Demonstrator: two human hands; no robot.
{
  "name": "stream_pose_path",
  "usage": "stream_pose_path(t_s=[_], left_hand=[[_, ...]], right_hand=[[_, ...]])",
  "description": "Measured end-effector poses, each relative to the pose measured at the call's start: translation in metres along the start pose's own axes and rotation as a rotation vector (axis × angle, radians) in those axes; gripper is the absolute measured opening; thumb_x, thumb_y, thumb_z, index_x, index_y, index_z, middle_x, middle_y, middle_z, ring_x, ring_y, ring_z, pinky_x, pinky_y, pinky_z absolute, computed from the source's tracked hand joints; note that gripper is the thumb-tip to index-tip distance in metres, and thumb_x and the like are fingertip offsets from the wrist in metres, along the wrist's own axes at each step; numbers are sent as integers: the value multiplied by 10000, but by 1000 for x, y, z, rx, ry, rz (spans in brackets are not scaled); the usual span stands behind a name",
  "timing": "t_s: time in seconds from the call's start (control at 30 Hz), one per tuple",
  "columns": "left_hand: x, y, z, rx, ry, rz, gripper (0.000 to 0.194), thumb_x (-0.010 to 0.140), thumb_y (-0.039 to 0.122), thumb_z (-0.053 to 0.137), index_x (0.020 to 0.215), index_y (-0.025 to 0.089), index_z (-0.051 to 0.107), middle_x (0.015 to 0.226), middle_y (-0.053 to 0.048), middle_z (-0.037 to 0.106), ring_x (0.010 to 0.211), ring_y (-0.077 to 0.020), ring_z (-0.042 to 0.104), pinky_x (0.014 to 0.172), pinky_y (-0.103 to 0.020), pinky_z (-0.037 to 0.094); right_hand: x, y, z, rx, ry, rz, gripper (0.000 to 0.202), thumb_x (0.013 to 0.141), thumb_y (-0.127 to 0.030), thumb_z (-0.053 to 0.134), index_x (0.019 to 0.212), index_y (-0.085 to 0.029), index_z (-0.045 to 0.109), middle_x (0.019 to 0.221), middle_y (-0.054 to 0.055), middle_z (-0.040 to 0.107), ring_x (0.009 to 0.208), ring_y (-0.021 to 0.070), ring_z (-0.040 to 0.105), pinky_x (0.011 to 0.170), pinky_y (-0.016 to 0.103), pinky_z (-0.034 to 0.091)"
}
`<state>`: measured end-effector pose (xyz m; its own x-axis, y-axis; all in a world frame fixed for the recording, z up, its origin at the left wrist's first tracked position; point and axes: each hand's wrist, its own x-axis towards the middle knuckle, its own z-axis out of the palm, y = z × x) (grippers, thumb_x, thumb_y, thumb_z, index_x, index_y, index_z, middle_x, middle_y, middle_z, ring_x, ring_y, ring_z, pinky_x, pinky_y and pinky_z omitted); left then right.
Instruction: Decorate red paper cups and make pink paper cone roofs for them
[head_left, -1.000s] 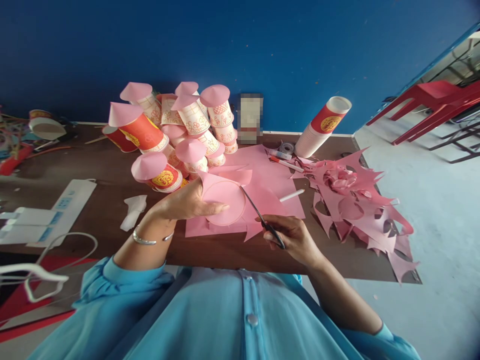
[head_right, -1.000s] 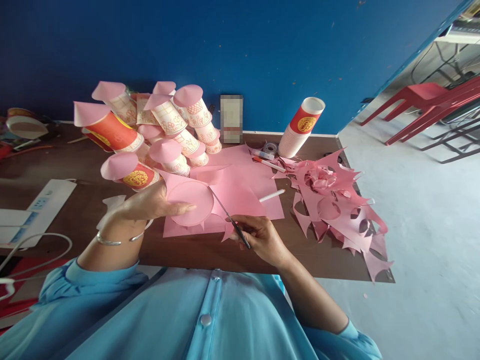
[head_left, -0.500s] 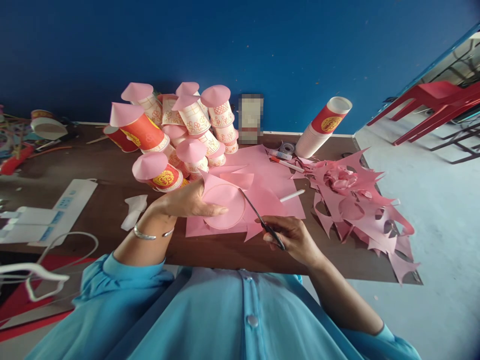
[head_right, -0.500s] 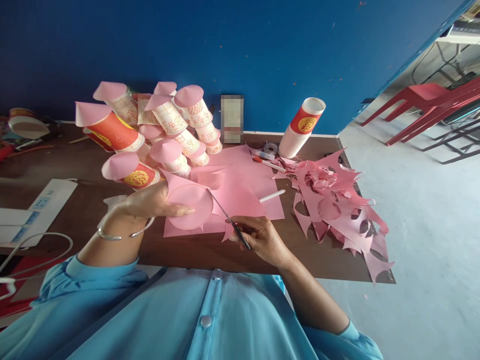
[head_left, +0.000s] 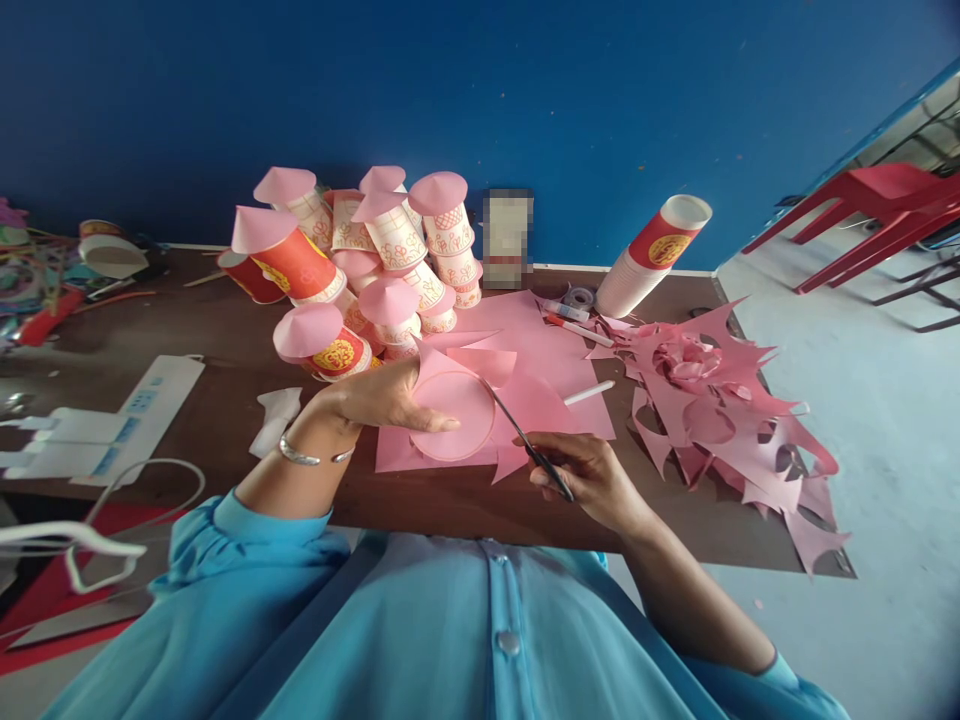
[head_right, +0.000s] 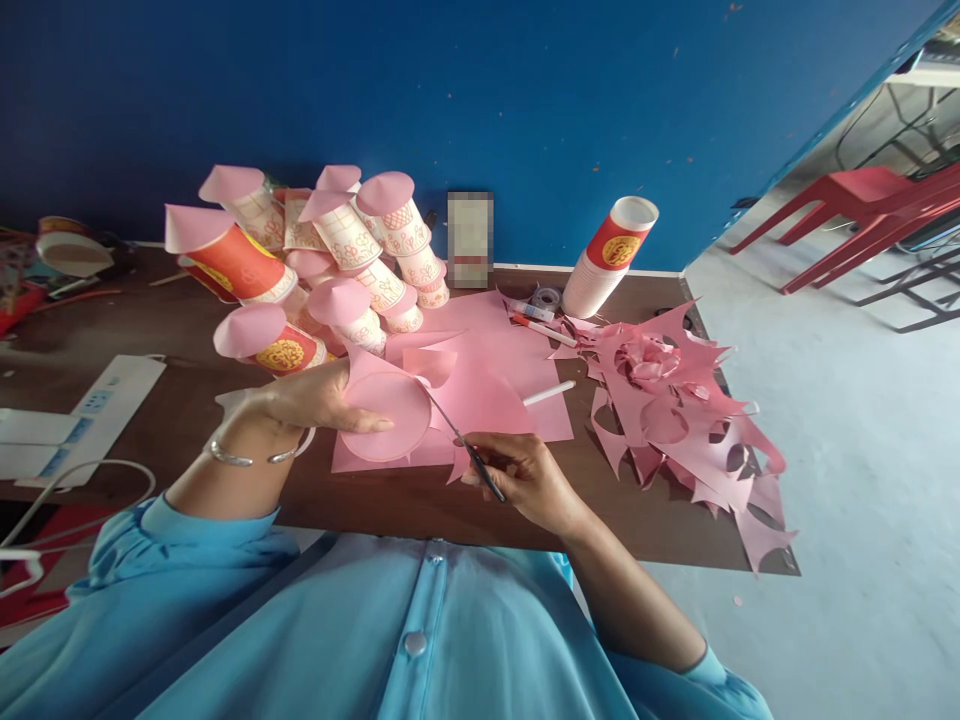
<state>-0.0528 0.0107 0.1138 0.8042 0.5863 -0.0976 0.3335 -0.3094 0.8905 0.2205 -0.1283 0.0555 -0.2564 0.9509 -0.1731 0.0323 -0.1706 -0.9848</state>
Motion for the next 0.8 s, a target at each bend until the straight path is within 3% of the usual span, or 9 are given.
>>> stream_pose_path(t_s=[0.3, 0.53, 0.8], left_hand=[[1, 1, -2, 49, -10, -2, 727, 763, 436, 800, 1420, 201, 594, 1232, -74, 753, 1237, -294, 665, 1036, -380, 553], [-2, -1, -5, 13, -48, -97, 538, 746, 437, 809, 1204, 182, 687, 977, -41, 763, 944, -238, 722, 838, -344, 593], [6, 3, -7, 88, -152, -50, 328, 784, 434, 759, 995, 186, 721, 949, -48, 755, 905, -217, 705, 823, -324, 600]], right_hand=[[0, 3, -1, -5, 1, -10, 466, 831, -514, 805, 1142, -166, 801, 702, 31, 680, 503, 101, 546, 490, 236, 521], [-1, -1, -1, -14, -3, 7, 375, 834, -431, 795, 1101, -169, 806, 675, 12, 665, 493, 87, 539, 486, 213, 506], [0, -4, -4, -61, -20, 5, 373, 832, -414, 783, 1112, -169, 807, 699, 22, 684, 512, 97, 571, 502, 216, 513]])
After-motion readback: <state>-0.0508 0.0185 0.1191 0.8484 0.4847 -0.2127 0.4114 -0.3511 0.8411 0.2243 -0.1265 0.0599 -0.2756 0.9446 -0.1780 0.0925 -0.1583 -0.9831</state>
